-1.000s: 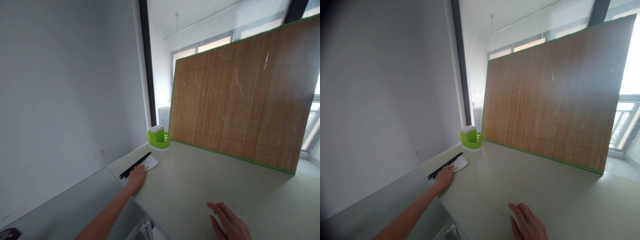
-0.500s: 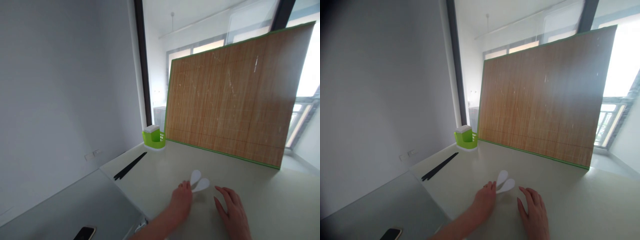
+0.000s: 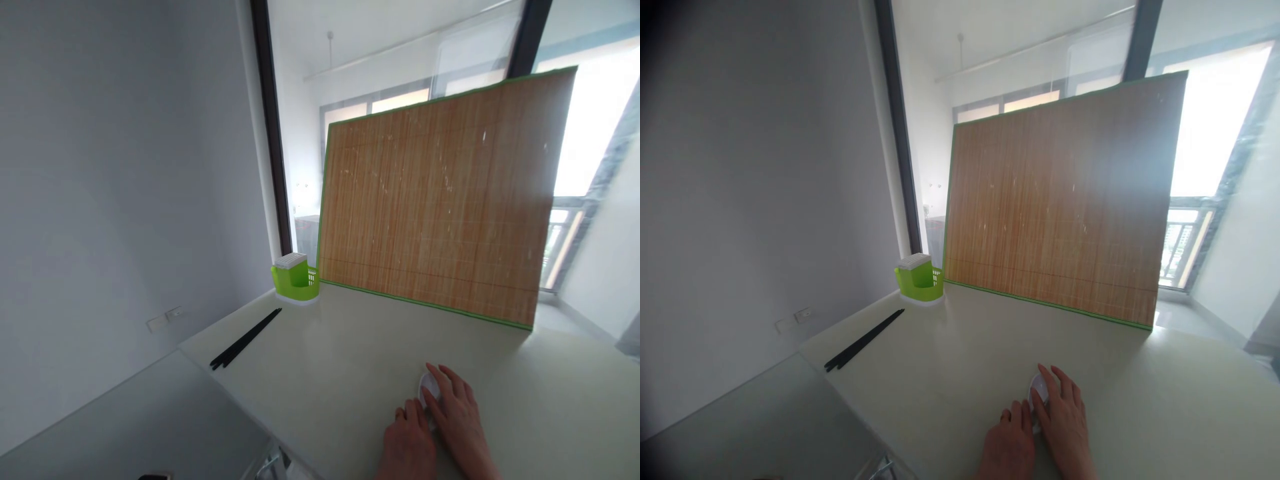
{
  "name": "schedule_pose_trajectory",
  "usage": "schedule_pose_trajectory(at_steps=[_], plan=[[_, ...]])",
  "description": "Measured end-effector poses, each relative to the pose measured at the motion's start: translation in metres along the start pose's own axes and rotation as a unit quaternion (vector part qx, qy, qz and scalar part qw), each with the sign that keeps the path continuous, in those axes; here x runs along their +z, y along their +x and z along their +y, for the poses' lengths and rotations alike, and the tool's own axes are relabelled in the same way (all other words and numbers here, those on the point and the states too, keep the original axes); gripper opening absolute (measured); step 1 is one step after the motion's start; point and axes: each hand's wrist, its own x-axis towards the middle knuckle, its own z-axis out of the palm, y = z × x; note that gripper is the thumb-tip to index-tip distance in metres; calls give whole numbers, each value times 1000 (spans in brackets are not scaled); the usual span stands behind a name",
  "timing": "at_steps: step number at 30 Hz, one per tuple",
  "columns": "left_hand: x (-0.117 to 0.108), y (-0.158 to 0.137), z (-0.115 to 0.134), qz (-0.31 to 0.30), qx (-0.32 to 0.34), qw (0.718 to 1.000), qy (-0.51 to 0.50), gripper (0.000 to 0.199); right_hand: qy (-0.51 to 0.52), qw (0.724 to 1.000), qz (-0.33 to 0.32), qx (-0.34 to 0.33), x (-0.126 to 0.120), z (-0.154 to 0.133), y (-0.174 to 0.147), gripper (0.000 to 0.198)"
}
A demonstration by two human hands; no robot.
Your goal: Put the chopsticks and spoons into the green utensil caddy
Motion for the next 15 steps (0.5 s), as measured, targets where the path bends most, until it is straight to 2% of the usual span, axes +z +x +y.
schedule_pose_trajectory(at_steps=[4,9,13,15], plan=[[3,-4,-5,4,-9,1000,6,43,6,999,-35,-41,6,-4,-4,40],[11,-6,-3,2,-30,999,-14,44,-30,996,-45,-67,3,-6,-4,40],[18,-6,0,-35,-27,998,-50,47,-63,993,-47,-86,0,-5,-4,40],[16,-7,0,-69,-25,995,-66,59,-76,992,-44,-93,0,-5,-5,40]])
